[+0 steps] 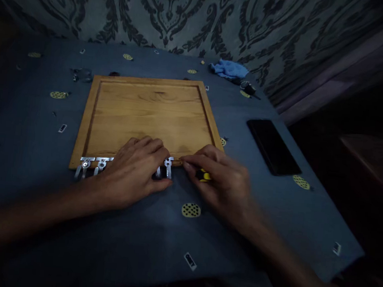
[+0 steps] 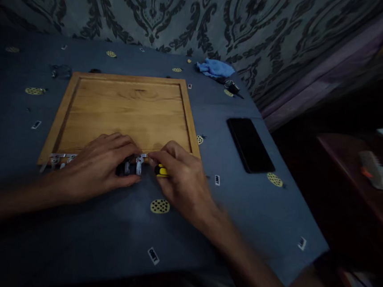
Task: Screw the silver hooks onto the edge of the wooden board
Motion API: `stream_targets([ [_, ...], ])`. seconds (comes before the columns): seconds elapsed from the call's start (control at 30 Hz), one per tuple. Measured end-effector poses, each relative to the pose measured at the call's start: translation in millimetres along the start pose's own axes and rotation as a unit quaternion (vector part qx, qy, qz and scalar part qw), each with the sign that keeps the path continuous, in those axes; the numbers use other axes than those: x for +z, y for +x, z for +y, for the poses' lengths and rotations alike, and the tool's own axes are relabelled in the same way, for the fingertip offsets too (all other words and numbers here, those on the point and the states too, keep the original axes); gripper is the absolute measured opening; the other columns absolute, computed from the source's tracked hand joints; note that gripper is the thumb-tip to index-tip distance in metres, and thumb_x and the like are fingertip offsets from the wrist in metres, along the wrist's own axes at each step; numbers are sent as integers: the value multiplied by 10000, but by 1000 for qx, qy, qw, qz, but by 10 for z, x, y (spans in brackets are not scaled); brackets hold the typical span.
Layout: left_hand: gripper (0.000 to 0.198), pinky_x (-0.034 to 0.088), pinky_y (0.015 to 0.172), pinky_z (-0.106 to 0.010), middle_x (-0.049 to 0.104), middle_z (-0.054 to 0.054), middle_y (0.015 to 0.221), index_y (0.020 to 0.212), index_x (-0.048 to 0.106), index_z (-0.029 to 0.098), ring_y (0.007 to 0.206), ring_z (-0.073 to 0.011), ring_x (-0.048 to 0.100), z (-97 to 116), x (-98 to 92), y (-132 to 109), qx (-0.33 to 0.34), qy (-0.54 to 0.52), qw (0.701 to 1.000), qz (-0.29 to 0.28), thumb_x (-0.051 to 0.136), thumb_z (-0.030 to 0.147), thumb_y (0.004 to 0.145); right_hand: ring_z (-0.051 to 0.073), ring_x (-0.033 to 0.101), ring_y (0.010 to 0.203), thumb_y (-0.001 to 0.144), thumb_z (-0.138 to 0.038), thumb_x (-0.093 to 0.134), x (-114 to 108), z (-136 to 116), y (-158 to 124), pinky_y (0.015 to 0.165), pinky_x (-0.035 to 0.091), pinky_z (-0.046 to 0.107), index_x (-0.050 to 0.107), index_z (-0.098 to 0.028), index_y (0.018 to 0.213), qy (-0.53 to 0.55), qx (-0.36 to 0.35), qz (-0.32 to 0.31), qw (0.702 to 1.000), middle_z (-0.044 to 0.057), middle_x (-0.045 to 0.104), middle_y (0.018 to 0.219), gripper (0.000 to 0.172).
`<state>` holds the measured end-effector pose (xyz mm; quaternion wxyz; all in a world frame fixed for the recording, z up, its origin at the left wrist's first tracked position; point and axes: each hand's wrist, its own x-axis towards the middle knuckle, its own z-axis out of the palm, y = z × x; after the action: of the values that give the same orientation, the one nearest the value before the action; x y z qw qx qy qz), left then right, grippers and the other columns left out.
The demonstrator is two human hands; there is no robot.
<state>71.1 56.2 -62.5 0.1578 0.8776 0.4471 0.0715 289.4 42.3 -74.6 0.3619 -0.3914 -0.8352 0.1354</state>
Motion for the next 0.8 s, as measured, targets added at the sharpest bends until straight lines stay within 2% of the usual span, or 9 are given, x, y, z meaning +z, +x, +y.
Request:
stream_targets([
  [0.1,297,454,924,-455,666,-58,1109,1124,673,174,1110,-299,596,25,-23,-7,-12,-12,1000,-11,730,378,917,180,718,778,928,-63,535,138,96,-105,637,591,283,733,-152,1135,-92,-41,-50,994,82,726,952,300],
  [0.23,300,453,942,-475,667,-63,1117,1137,678,164,1125,-310,596,39,-29,-4,-19,-16,1000,-19,736,353,911,208,775,999,912,-7,506,177,143,-218,770,644,291,680,-113,1278,-102,-94,-78,987,143,754,1267,419],
  [0.3,293,459,931,-471,669,-63,1111,1134,681,162,1113,-306,601,39,-20,-3,-17,-19,1000,-12,736,337,906,205,776,1053,925,-10,489,164,144,-250,775,645,273,673,-105,1292,-110,-120,-82,983,148,733,1341,421],
  [0.43,276,469,925,-462,674,-68,1099,1124,689,159,1090,-297,610,56,-27,-5,-23,-23,999,-12,725,324,905,197,798,975,953,-17,442,165,140,-264,659,639,269,688,-94,1265,-136,-150,-84,976,155,731,1341,405],
  [0.6,287,470,950,-487,668,-83,1113,1141,696,148,1118,-314,608,95,-72,13,-54,-26,997,-51,717,321,912,193,798,963,974,-17,418,184,121,-259,712,645,282,708,-90,1230,-140,-145,-77,976,152,733,1335,394],
  [0.8,301,476,946,-500,670,-90,1112,1122,704,145,1105,-322,607,90,-53,35,-57,-28,997,-51,734,343,897,166,800,913,1024,-62,399,176,108,-261,697,637,261,711,-109,1219,-140,-135,-70,978,141,746,1318,371],
])
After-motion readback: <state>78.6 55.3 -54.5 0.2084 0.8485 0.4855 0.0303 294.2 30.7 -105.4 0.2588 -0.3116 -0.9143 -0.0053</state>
